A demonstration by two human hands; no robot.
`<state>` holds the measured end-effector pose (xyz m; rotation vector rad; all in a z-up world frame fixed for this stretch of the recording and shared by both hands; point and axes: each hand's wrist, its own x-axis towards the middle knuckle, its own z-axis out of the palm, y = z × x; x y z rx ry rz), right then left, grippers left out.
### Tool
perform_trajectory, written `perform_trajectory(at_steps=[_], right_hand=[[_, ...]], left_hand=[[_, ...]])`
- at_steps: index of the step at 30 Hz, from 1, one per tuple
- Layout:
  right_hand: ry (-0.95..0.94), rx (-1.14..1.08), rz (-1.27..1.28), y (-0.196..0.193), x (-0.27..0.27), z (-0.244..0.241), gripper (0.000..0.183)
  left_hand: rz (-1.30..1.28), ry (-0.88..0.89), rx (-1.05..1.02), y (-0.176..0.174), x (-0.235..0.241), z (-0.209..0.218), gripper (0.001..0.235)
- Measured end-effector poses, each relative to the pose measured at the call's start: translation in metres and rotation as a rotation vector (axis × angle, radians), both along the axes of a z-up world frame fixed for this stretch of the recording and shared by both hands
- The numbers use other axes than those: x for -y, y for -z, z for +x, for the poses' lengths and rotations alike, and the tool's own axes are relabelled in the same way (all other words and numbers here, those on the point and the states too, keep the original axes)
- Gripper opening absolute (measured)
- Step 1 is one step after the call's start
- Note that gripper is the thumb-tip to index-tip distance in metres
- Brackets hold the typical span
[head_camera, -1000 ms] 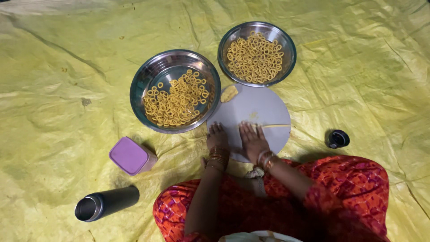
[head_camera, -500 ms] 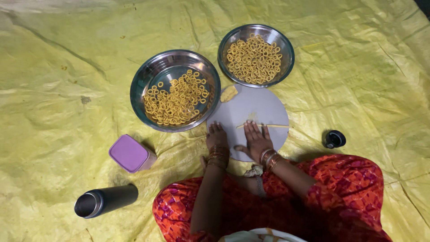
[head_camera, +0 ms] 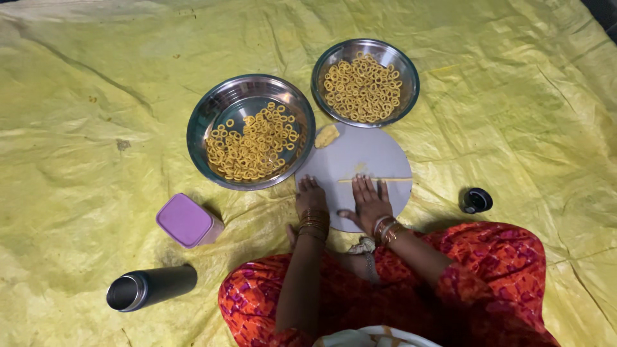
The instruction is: The person sits on a yellow tarp and shapes small pieces of yellow dough into ring shapes by hand. They roll the dough into thin strips, form loops, and place the finished rings into a metal bowl.
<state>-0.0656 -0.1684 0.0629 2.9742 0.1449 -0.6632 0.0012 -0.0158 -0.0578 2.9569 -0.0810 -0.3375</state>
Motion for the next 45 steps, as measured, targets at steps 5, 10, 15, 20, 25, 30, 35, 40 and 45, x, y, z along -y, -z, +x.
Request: perform_trajectory(at_steps=[5, 10, 15, 20, 25, 30, 35, 40, 45], right_hand=[[0.077, 0.048, 0.016, -0.004, 0.0, 0.048, 0.101], [0.037, 0.095, 0.05, 0.003, -0.003, 0.031, 0.105], [-0.004, 0.01, 0.073, 0.005, 0.004, -0.014, 0.105], [-0.118, 0.141, 0.13, 0.012, -0.001, -0.026, 0.099], [-0.274, 0.163, 0.075, 0.023, -0.016, 0.005, 0.097], [-0.095, 0.181, 0.139, 0.024, -0.026, 0.049, 0.097], [-0.109, 0.134, 0.134, 0.031, -0.03, -0.013, 0.1], [-0.106, 0.087, 0.087, 0.027, -0.022, 0.003, 0.096], [-0.001, 0.166, 0.127, 0.009, -0.023, 0.054, 0.096]], left_hand=[[-0.036, -0.017, -0.017, -0.031, -0.003, -0.005, 0.064], [-0.051, -0.025, -0.143, -0.037, -0.006, -0.003, 0.072], [-0.029, -0.016, 0.041, 0.016, 0.0, 0.002, 0.058], [-0.045, -0.031, 0.051, 0.024, -0.001, 0.005, 0.053], [-0.061, 0.002, -0.172, -0.036, -0.008, -0.004, 0.078], [-0.066, 0.024, -0.233, -0.054, -0.012, -0.005, 0.082], [-0.096, 0.027, -0.076, 0.001, -0.014, 0.003, 0.078], [-0.104, 0.018, 0.037, 0.02, -0.013, 0.006, 0.074], [-0.038, 0.059, -0.299, -0.033, -0.021, -0.003, 0.128]])
